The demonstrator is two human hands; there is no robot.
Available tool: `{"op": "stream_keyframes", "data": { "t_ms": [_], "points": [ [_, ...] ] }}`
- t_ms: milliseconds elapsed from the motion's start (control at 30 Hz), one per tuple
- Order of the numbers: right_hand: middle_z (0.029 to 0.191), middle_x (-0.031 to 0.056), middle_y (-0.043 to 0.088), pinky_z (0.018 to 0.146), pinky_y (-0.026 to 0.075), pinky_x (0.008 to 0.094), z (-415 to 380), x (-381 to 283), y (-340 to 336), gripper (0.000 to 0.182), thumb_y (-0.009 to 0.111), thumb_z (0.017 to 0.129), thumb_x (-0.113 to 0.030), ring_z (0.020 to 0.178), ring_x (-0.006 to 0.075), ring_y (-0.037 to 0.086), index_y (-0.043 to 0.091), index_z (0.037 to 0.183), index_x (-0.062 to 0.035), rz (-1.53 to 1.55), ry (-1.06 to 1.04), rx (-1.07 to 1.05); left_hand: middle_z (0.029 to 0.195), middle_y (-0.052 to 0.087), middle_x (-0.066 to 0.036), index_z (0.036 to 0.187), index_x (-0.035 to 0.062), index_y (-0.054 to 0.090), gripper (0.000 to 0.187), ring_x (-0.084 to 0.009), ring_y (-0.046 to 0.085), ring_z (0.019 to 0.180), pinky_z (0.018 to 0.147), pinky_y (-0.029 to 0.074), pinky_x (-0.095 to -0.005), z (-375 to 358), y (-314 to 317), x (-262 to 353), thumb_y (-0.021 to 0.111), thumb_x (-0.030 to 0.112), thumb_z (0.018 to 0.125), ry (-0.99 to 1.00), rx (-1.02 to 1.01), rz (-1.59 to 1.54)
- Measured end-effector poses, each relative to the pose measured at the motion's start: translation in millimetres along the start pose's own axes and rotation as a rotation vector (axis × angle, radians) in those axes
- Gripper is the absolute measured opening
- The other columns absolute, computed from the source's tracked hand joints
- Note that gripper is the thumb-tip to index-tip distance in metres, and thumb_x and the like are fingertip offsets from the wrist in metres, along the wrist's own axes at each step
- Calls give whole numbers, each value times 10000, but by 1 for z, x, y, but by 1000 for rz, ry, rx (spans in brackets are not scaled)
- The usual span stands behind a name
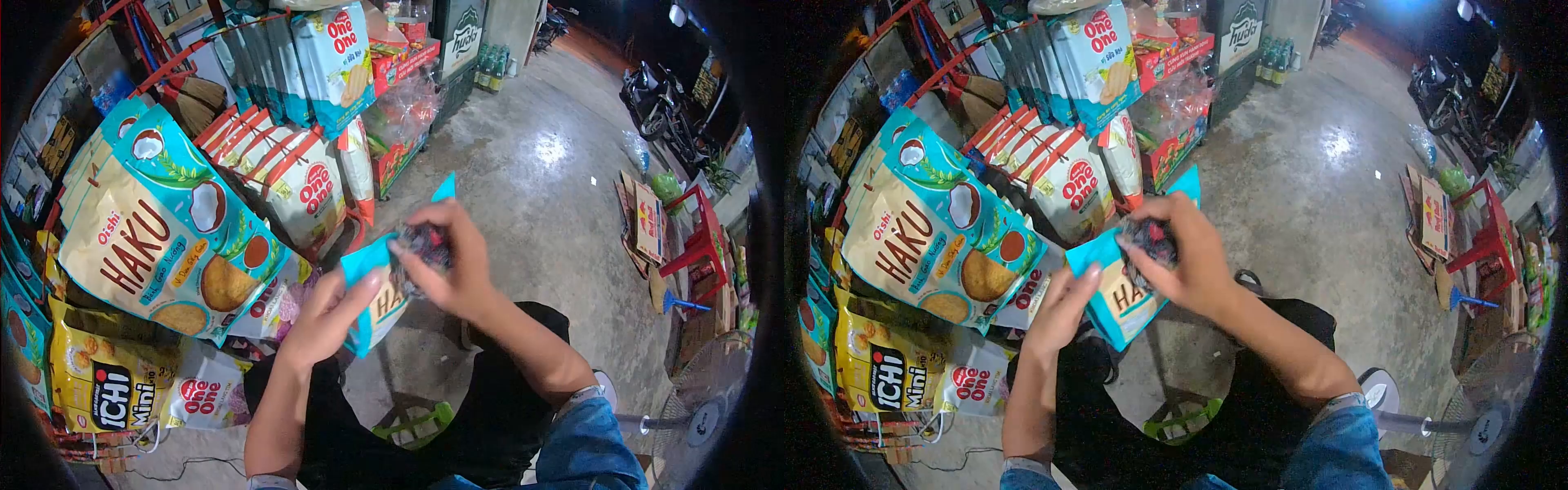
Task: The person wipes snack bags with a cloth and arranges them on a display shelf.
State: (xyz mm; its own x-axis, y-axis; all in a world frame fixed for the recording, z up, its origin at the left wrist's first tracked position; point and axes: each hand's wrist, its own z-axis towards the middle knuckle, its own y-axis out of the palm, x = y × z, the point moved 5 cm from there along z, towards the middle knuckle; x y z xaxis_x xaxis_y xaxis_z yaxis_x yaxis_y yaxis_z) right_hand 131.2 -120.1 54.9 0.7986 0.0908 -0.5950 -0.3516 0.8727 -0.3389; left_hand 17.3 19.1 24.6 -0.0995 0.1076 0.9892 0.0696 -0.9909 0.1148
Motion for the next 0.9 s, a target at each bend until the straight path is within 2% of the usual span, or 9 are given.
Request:
{"op": "stream_keyframes", "data": {
  "t_ms": [167,267,367,467,567,667,733,800,900],
  "points": [
    [1058,126,627,809,503,371,3,1,10,373,810,790,-81,934,272,627,629,1116,-75,97,4,145,1128,665,-44,1294,15,583,524,-79,614,1001,871,500,-278,15,7,-4,410,465,1089,-92,275,-83],
    [1228,158,493,888,462,406,-8,-28,20,388,867,704,-173,1161,311,517,705,1055,-156,-182,-265,141,1144,675,-61,1296,22,585,521,-115,640,1021,891,515,-300,18,6,-14,425,470,1082,-42,275,-244],
    [1009,114,598,693,516,425,-10,-51,27,242,783,746,-184,843,317,626,687,965,-142,-228,-440,-82,1255,650,-112,1351,39,557,520,-184,646,1118,974,507,-353,15,3,-20,444,464,1074,39,257,-441],
    [973,114,572,701,467,380,6,-23,10,191,759,786,-143,835,291,575,676,955,-109,-283,-369,42,1473,514,-159,1485,-8,411,594,-287,512,1344,1160,357,-453,11,12,4,334,434,1095,113,181,-408],
    [961,131,541,761,435,361,33,16,-22,177,731,847,-99,856,262,524,637,982,-31,-251,67,301,1486,500,-164,1485,-22,402,609,-290,507,1353,1160,358,-454,11,7,13,323,443,1098,105,210,-395],
    [1000,161,580,802,481,409,27,43,-30,232,721,871,-180,953,305,585,618,1032,-49,-192,134,270,1467,519,-157,1464,-16,428,592,-274,523,1335,1149,377,-444,16,10,13,336,441,1098,89,253,-389],
    [1020,151,585,844,474,412,20,8,-9,245,741,851,-186,974,321,574,620,1016,-51,-110,-179,193,1457,530,-147,1457,-8,439,577,-264,528,1329,1143,386,-436,16,2,3,345,434,1098,63,264,-413],
    [1060,99,626,773,500,436,3,-34,15,204,756,789,-178,948,314,596,655,958,-121,-224,-277,-63,1408,571,-115,1433,14,473,532,-239,555,1291,1113,420,-412,14,5,1,364,412,1098,54,235,-458],
    [1046,83,639,654,513,413,-6,-37,17,168,753,766,-193,790,301,613,659,890,-130,-319,-516,-142,1375,595,-135,1443,10,465,557,-252,584,1258,1107,427,-417,13,16,12,359,430,1094,75,225,-449]
  ]
}}
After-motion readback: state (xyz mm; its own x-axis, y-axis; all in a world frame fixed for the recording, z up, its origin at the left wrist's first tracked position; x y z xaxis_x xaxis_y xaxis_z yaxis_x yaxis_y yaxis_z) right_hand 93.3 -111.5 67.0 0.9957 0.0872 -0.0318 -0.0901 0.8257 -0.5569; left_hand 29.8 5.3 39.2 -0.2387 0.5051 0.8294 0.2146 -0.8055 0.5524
